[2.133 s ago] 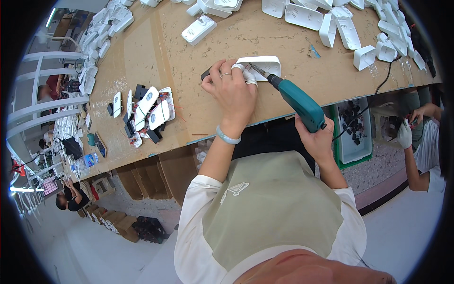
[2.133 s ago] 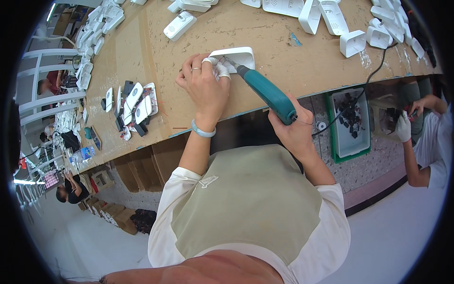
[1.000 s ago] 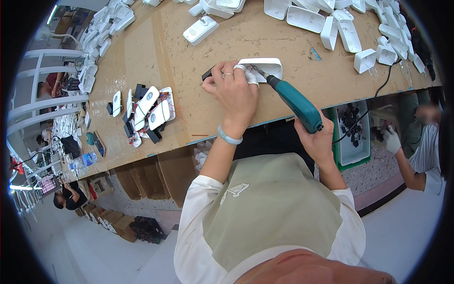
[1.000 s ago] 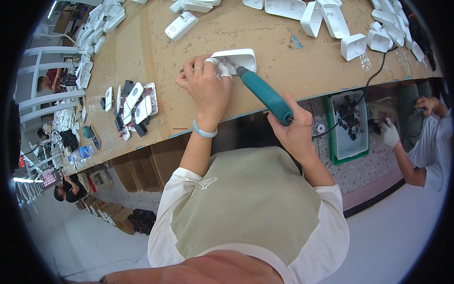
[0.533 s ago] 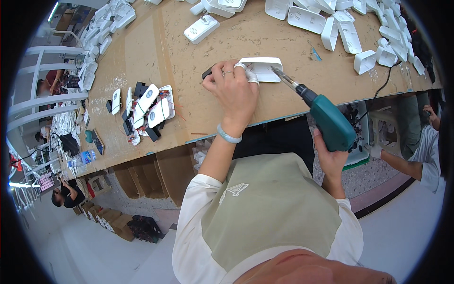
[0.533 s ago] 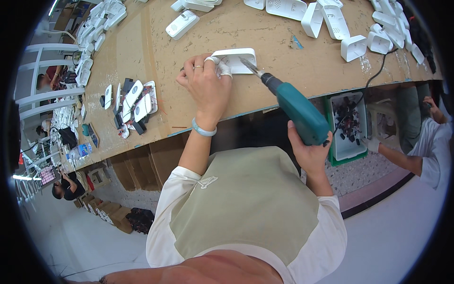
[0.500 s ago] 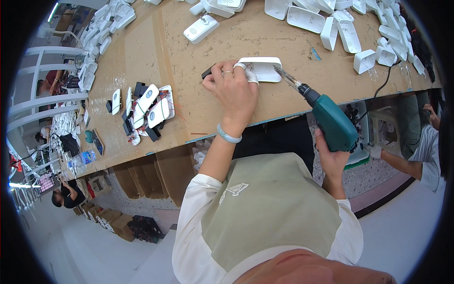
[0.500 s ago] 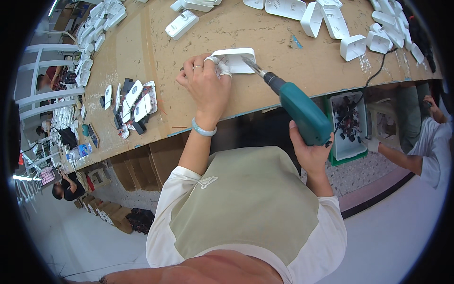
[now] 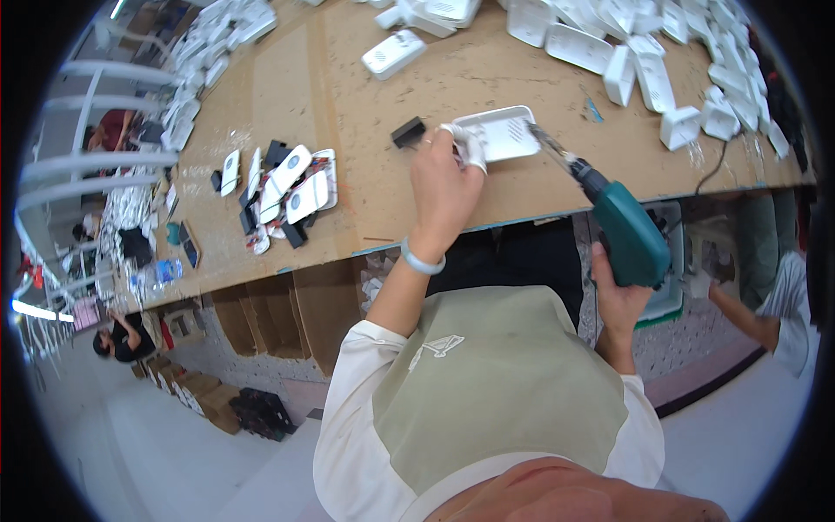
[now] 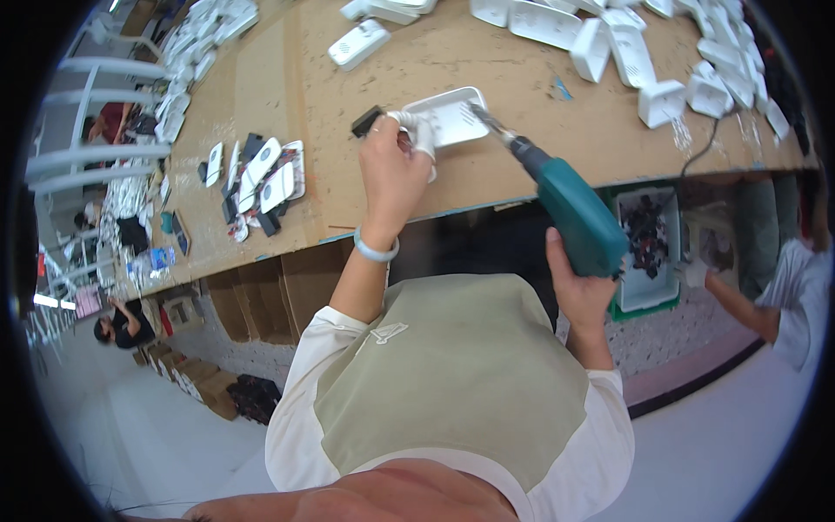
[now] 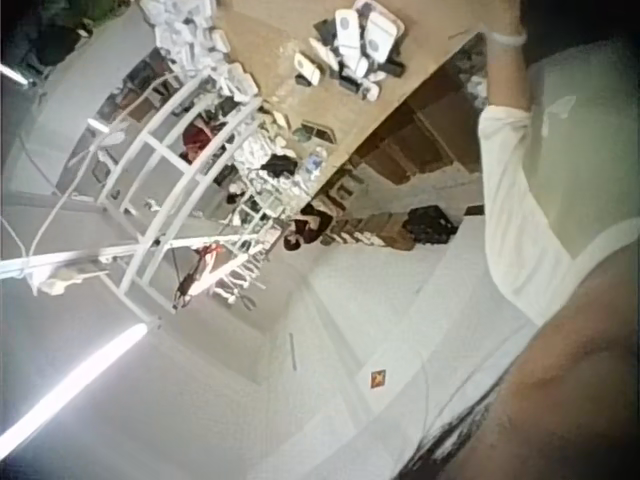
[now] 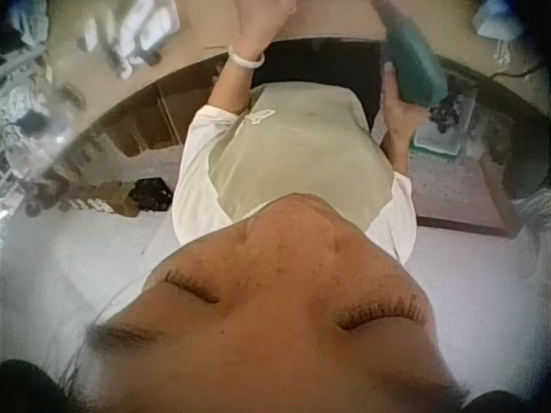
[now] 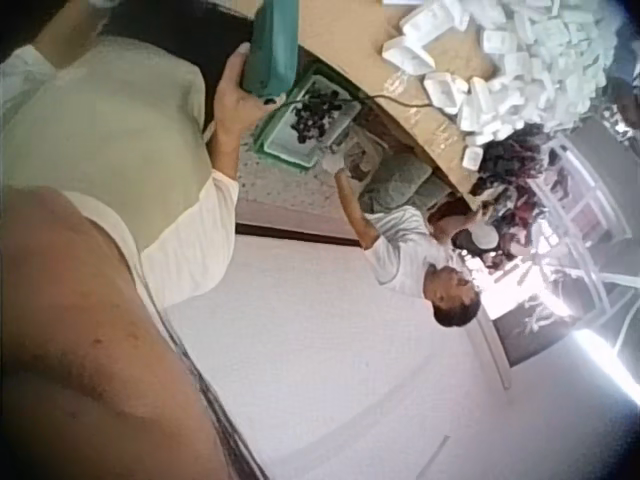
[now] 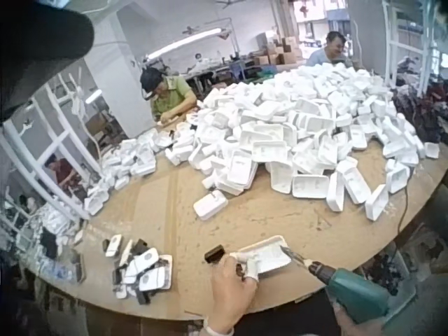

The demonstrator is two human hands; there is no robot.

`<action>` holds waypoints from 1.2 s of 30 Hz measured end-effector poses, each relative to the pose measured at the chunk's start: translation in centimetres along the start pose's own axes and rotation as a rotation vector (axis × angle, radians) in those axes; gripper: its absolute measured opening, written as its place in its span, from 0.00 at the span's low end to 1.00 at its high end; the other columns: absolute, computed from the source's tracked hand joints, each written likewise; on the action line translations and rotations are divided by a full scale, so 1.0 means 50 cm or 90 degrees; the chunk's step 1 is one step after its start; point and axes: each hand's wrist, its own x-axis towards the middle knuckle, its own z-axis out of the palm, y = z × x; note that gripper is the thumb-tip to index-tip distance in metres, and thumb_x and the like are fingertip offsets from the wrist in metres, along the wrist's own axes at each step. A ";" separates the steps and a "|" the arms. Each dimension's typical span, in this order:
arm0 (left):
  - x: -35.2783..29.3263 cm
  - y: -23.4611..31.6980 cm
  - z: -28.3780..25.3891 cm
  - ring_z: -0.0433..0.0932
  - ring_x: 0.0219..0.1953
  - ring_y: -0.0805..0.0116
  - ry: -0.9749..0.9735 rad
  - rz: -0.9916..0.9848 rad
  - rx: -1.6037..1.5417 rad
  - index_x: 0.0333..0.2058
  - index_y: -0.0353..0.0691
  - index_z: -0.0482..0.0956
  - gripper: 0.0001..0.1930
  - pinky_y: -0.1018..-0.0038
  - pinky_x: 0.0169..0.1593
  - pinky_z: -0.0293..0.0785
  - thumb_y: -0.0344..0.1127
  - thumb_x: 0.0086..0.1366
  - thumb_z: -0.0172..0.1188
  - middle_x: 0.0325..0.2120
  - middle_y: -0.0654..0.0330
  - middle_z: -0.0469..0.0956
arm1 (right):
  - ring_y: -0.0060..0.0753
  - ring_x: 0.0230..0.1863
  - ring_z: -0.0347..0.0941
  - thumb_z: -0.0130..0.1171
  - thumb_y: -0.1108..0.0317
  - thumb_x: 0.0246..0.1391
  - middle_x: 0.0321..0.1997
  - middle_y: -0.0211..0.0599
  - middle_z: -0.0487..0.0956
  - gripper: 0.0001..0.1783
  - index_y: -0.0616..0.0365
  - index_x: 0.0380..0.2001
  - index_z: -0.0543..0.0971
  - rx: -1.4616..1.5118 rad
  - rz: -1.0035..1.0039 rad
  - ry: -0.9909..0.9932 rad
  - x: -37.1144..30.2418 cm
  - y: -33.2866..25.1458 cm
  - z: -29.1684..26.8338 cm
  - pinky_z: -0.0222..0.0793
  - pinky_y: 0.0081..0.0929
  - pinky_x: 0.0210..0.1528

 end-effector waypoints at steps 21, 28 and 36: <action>-0.735 -0.766 -0.066 0.78 0.53 0.39 -0.316 -0.655 0.351 0.47 0.27 0.75 0.23 0.55 0.56 0.75 0.33 0.52 0.60 0.46 0.32 0.78 | 0.14 0.22 0.67 0.62 0.81 0.57 0.48 0.38 0.83 0.18 0.66 0.52 0.77 0.027 -0.028 -0.040 0.023 -0.047 0.029 0.62 0.14 0.23; -0.200 -0.192 -0.263 0.85 0.27 0.65 -0.676 -0.135 -0.138 0.34 0.35 0.80 0.05 0.70 0.31 0.77 0.29 0.60 0.60 0.25 0.56 0.82 | 0.13 0.22 0.67 0.61 0.81 0.57 0.47 0.36 0.83 0.18 0.66 0.52 0.77 0.010 -0.030 0.005 0.037 -0.050 0.022 0.62 0.14 0.22; 0.309 -0.196 -0.082 0.72 0.57 0.46 0.042 0.254 0.384 0.49 0.25 0.73 0.29 0.54 0.58 0.69 0.45 0.60 0.69 0.55 0.37 0.71 | 0.14 0.21 0.67 0.61 0.82 0.56 0.47 0.38 0.82 0.18 0.66 0.51 0.76 0.043 -0.055 -0.001 0.030 -0.061 0.029 0.61 0.15 0.22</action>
